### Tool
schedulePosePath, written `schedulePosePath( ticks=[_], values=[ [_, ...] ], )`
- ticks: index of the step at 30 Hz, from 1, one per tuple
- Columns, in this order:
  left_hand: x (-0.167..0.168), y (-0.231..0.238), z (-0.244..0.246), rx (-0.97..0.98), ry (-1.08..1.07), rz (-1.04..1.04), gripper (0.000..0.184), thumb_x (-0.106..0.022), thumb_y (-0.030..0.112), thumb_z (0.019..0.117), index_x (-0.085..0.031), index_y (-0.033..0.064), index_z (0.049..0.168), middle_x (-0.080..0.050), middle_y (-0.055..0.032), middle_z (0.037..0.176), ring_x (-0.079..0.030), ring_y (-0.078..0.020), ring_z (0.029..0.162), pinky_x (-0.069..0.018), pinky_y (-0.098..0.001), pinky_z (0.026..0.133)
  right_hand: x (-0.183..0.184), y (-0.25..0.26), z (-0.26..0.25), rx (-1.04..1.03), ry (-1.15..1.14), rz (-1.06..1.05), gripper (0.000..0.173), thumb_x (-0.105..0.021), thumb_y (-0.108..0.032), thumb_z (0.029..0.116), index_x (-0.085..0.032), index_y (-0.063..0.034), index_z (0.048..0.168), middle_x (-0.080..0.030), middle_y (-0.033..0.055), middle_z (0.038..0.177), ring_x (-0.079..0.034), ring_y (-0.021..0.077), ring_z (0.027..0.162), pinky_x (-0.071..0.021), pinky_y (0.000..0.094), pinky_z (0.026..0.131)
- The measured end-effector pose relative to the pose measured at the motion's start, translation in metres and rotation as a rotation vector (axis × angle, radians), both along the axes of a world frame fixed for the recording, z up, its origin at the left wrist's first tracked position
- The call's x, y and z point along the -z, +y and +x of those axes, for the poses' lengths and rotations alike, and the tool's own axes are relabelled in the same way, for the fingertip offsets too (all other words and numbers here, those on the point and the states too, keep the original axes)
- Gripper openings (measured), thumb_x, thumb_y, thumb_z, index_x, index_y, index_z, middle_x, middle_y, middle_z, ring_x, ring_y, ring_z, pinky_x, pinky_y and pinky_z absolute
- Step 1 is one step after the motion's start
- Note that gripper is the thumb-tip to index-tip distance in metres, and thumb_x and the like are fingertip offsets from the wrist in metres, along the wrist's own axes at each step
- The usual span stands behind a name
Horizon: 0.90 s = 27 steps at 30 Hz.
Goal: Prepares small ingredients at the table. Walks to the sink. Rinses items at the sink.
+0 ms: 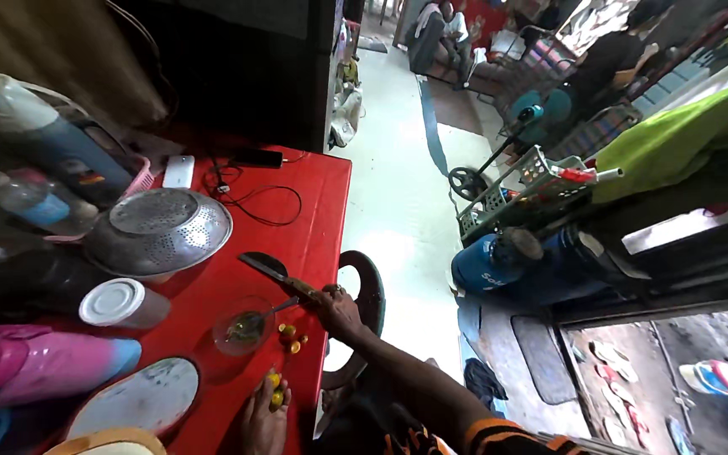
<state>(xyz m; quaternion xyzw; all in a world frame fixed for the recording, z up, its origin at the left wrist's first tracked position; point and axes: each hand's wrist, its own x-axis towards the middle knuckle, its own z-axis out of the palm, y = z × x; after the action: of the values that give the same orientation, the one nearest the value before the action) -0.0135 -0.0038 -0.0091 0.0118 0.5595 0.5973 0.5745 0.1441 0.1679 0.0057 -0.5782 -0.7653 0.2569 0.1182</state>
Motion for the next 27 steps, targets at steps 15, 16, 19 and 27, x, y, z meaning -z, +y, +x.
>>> schedulePosePath(
  ticks=[15, 16, 19, 27],
  values=[
    [-0.036, 0.012, -0.016, -0.102, -0.153, 0.138, 0.034, -0.037, 0.012, 0.1079, -0.051, 0.0039, 0.138, -0.063, -0.0086, 0.120, -0.065, -0.0152, 0.102, -0.0545, -0.0312, 0.092, 0.030, 0.044, -0.023, -0.127, -0.276, -0.172, 0.052, -0.062, -0.048, 0.0980, -0.059, -0.0167, 0.139, -0.060, 0.0235, 0.134, -0.064, 0.0434, 0.116, -0.0559, 0.0645, 0.088],
    [-0.039, 0.010, -0.016, -0.093, -0.145, 0.138, 0.035, -0.039, 0.014, 0.1066, -0.052, 0.0067, 0.139, -0.062, -0.0070, 0.123, -0.064, -0.0140, 0.103, -0.0538, -0.0306, 0.093, 0.030, 0.042, -0.022, -0.136, -0.285, -0.176, 0.052, -0.062, -0.047, 0.0982, -0.059, -0.0161, 0.139, -0.060, 0.0242, 0.133, -0.064, 0.0442, 0.116, -0.0557, 0.0650, 0.087],
    [-0.044, 0.010, -0.018, -0.088, -0.172, 0.178, 0.035, -0.040, 0.016, 0.1064, -0.053, 0.0128, 0.139, -0.063, -0.0037, 0.120, -0.064, -0.0109, 0.098, -0.0540, -0.0277, 0.091, 0.017, 0.049, -0.022, -0.202, -0.309, -0.180, 0.047, -0.053, -0.040, 0.1041, -0.055, -0.0086, 0.139, -0.063, 0.0254, 0.128, -0.063, 0.0457, 0.116, -0.0542, 0.0651, 0.089],
    [-0.040, 0.014, -0.021, -0.169, -0.343, 0.245, 0.033, -0.038, 0.013, 0.1086, -0.055, 0.0199, 0.135, -0.066, -0.0071, 0.118, -0.068, -0.0155, 0.095, -0.0569, -0.0290, 0.087, -0.007, 0.040, 0.019, -0.158, 0.092, -0.104, 0.042, -0.043, -0.025, 0.1077, -0.051, -0.0034, 0.142, -0.067, 0.0255, 0.103, -0.067, 0.0425, 0.088, -0.0533, 0.0641, 0.075]
  ],
)
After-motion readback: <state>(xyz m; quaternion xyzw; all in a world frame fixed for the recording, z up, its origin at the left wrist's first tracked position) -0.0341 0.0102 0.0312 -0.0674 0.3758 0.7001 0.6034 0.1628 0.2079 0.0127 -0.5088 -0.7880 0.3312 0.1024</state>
